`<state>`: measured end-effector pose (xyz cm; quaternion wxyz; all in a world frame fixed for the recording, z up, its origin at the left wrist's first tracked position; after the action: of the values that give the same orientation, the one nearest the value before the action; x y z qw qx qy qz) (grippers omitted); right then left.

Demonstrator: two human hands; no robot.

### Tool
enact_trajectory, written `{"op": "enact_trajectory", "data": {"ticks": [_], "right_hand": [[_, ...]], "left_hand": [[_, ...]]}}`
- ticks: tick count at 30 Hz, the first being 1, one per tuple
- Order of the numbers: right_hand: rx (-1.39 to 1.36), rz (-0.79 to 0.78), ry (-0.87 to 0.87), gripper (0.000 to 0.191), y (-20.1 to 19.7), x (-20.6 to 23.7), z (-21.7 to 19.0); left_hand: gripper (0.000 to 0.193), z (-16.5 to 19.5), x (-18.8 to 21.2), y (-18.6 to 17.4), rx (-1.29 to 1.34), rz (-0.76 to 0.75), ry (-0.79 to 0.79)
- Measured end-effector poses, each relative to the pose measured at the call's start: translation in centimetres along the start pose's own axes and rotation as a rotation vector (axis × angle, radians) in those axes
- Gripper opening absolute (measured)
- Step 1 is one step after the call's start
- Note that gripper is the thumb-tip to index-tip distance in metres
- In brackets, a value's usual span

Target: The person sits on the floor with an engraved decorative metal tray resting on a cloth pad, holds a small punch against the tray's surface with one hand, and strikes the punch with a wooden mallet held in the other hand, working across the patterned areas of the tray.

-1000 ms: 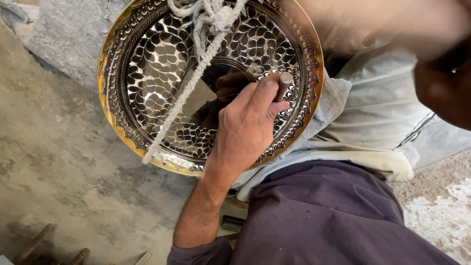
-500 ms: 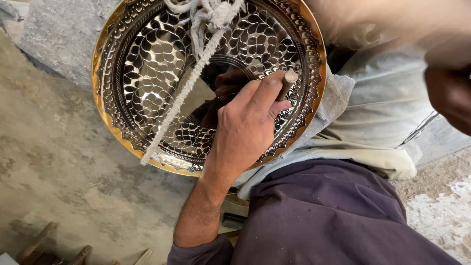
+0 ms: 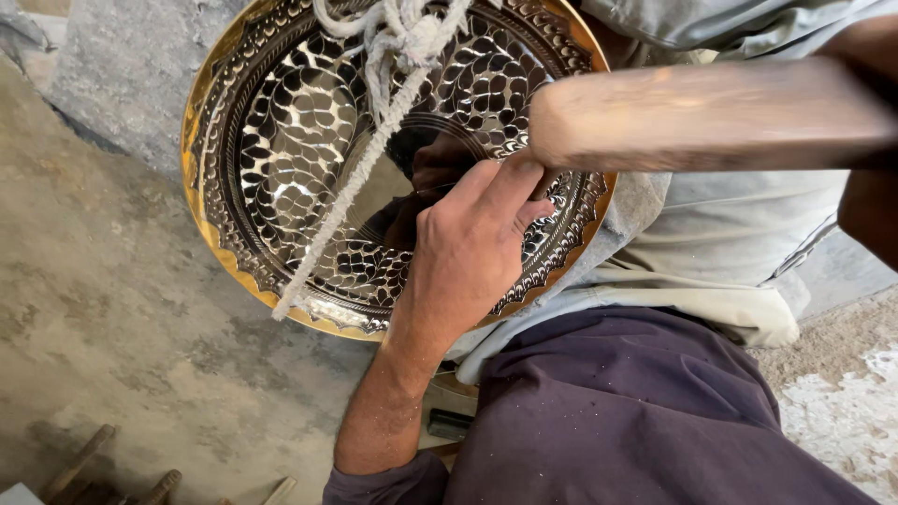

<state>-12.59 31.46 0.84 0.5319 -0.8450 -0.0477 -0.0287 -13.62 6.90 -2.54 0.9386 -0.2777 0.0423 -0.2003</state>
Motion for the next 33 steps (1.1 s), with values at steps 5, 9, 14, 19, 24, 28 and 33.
{"op": "enact_trajectory", "data": {"ticks": [5, 9, 14, 19, 24, 28, 33], "right_hand": [[-0.013, 0.000, 0.028, 0.035, 0.0, 0.2, 0.2], [-0.019, 0.009, 0.044, 0.034, -0.4, 0.3, 0.4], [-0.050, 0.027, 0.079, 0.032, -0.8, 0.7, 0.6], [-0.092, 0.042, 0.119, 0.031, -0.8, 1.0, 1.4], [-0.112, 0.053, 0.158, 0.029, -0.9, 1.5, 1.2], [-0.262, 0.087, 0.302, 0.028, -1.4, 1.6, 0.6], [0.264, 0.005, -0.175, 0.047, -3.4, 0.4, -4.2]], "left_hand": [[0.039, 0.1, 0.2, -0.3, 0.015, 0.009, -0.002], [0.038, 0.0, 0.2, -0.3, 0.058, -0.005, -0.015], [0.040, 0.1, 0.1, -0.5, 0.041, 0.003, -0.048], [0.033, 0.3, 0.0, -0.2, 0.061, -0.050, -0.094], [0.036, 1.3, -0.6, -0.9, 0.035, 0.007, -0.023], [0.035, 1.4, -0.5, -1.0, 0.068, 0.010, -0.066], [0.026, 1.6, 0.7, -1.8, 0.056, 0.114, -0.067]]}}
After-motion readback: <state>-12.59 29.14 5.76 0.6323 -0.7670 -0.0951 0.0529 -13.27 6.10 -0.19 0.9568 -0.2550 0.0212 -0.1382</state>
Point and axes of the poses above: each hand's wrist, its own x-axis away from the middle knuckle, its own y-axis out of the palm, z = x × y, the point moved 8 cm from there along -x, towards the middle knuckle, and after that the axes turned 6 degrees about z, right-handed, at the moved point
